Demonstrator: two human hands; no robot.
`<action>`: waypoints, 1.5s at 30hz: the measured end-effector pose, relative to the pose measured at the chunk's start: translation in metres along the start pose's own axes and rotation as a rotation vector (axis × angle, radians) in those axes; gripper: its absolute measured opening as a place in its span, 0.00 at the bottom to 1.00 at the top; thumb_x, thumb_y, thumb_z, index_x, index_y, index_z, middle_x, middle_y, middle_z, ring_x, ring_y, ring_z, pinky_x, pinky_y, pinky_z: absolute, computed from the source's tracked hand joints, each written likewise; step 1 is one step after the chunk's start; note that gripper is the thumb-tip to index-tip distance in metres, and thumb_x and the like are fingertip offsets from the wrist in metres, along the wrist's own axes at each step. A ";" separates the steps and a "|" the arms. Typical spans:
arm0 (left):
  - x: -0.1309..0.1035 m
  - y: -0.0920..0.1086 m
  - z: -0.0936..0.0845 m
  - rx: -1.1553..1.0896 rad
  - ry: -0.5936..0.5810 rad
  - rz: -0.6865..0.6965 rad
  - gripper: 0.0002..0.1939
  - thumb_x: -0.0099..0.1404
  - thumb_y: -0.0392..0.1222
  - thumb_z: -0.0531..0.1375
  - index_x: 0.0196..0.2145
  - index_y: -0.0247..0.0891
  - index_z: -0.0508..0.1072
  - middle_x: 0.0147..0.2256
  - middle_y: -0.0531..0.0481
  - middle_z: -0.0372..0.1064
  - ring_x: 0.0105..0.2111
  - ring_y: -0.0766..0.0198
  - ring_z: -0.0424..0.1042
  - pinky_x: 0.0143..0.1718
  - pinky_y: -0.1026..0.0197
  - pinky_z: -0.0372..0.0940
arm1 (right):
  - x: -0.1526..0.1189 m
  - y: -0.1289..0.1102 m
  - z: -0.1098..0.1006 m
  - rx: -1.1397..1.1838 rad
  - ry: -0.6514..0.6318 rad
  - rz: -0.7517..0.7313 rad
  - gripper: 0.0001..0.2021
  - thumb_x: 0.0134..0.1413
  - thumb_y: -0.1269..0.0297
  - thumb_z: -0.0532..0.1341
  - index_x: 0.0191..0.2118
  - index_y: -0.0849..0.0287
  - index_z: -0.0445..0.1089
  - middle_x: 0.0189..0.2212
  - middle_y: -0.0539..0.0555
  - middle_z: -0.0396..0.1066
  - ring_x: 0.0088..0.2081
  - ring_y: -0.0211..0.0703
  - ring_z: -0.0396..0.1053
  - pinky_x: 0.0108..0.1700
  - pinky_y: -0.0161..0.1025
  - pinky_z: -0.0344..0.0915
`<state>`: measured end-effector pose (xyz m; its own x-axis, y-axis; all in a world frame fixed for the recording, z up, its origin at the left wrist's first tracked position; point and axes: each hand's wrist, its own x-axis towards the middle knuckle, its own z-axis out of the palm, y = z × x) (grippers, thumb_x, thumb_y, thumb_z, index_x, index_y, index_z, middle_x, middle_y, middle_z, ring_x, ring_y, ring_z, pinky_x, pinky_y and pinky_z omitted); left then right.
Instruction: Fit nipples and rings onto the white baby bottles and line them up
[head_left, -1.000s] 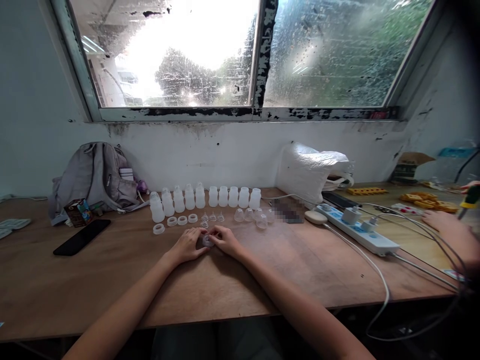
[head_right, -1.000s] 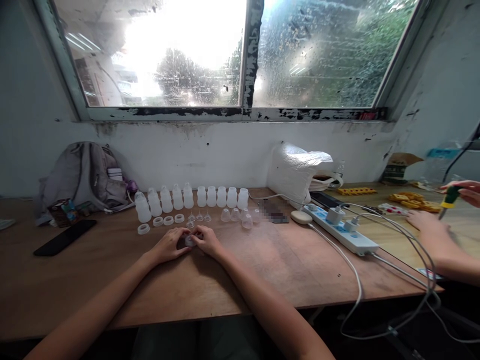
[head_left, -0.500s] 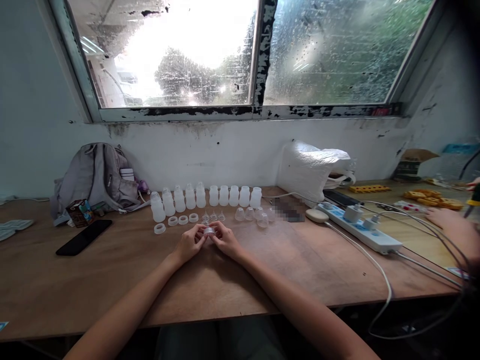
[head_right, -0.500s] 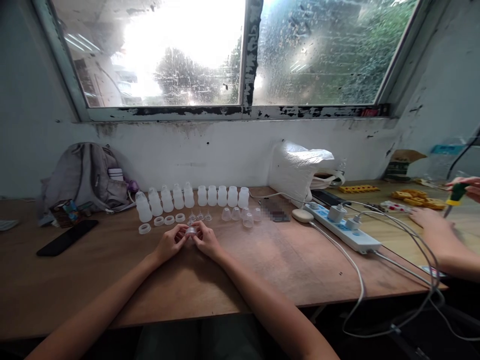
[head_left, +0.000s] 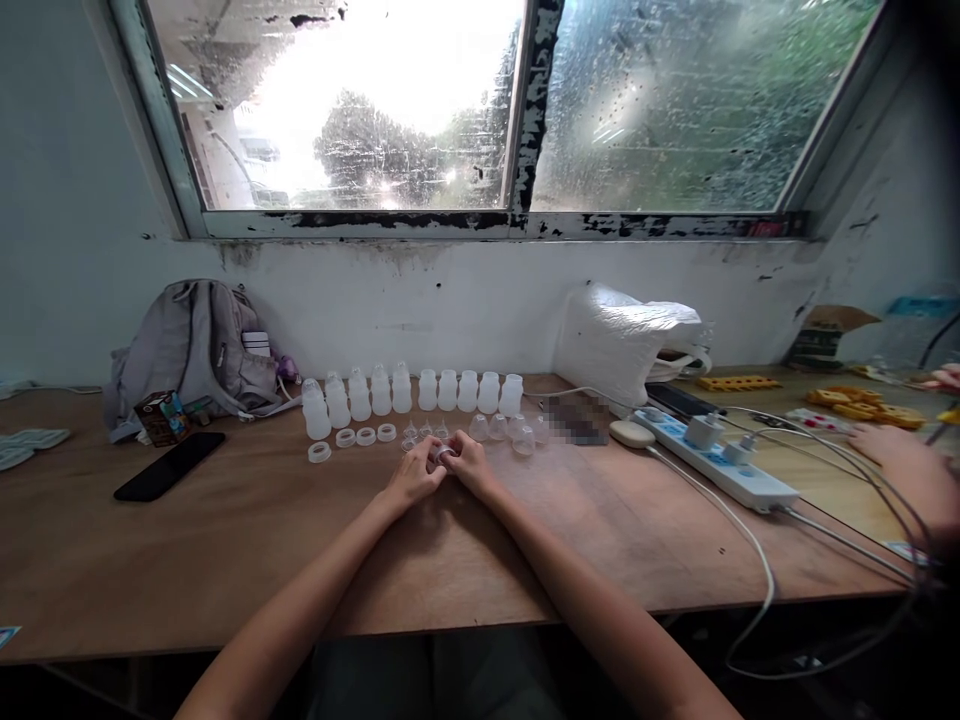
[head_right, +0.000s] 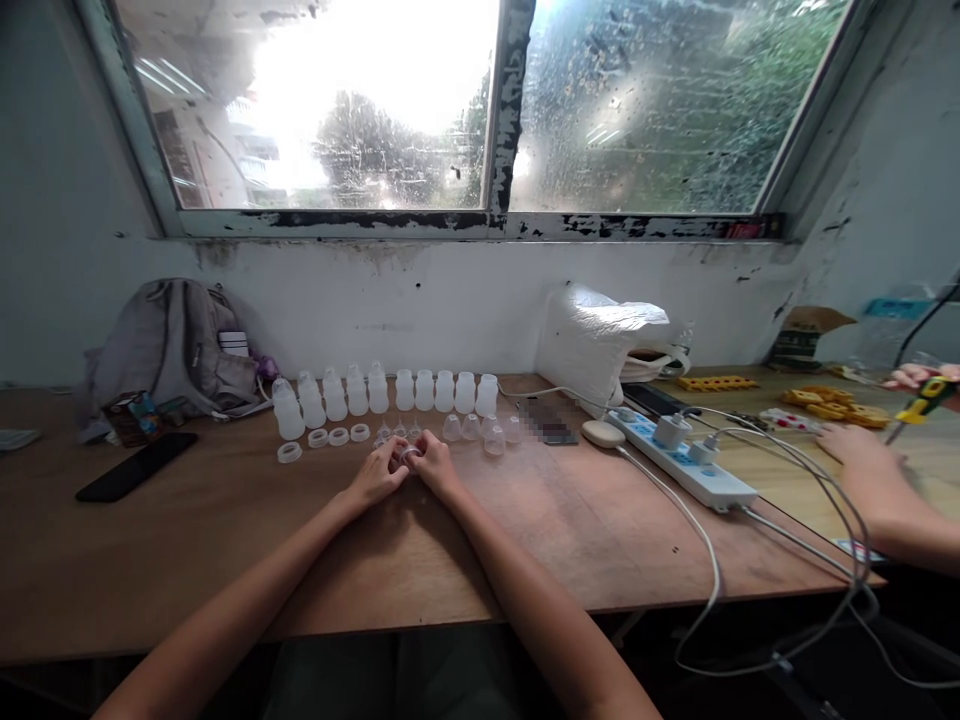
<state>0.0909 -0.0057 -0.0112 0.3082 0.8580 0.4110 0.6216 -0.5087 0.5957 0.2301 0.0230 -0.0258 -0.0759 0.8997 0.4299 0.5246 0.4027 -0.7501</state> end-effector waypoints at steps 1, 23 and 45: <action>0.000 0.000 0.001 -0.014 0.007 -0.004 0.17 0.51 0.36 0.54 0.41 0.38 0.62 0.30 0.51 0.66 0.28 0.66 0.66 0.31 0.64 0.61 | 0.000 0.000 0.000 -0.007 -0.008 0.004 0.06 0.36 0.65 0.56 0.22 0.58 0.56 0.18 0.46 0.59 0.22 0.34 0.56 0.24 0.30 0.52; -0.008 -0.002 -0.003 0.127 0.106 -0.089 0.13 0.56 0.38 0.52 0.41 0.41 0.62 0.31 0.50 0.68 0.31 0.62 0.69 0.32 0.62 0.61 | -0.007 -0.010 0.003 0.164 -0.059 -0.070 0.07 0.40 0.63 0.57 0.26 0.58 0.57 0.18 0.44 0.58 0.20 0.33 0.57 0.23 0.30 0.55; -0.002 -0.014 -0.006 -0.333 0.122 0.013 0.20 0.55 0.44 0.56 0.44 0.35 0.62 0.40 0.45 0.65 0.29 0.67 0.68 0.31 0.64 0.66 | -0.005 -0.017 0.003 0.696 -0.093 0.203 0.11 0.42 0.56 0.58 0.28 0.59 0.59 0.19 0.46 0.64 0.14 0.32 0.59 0.15 0.32 0.57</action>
<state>0.0778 -0.0010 -0.0163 0.2140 0.8465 0.4875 0.3427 -0.5324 0.7740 0.2190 0.0121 -0.0167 -0.1221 0.9661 0.2273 -0.1222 0.2126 -0.9695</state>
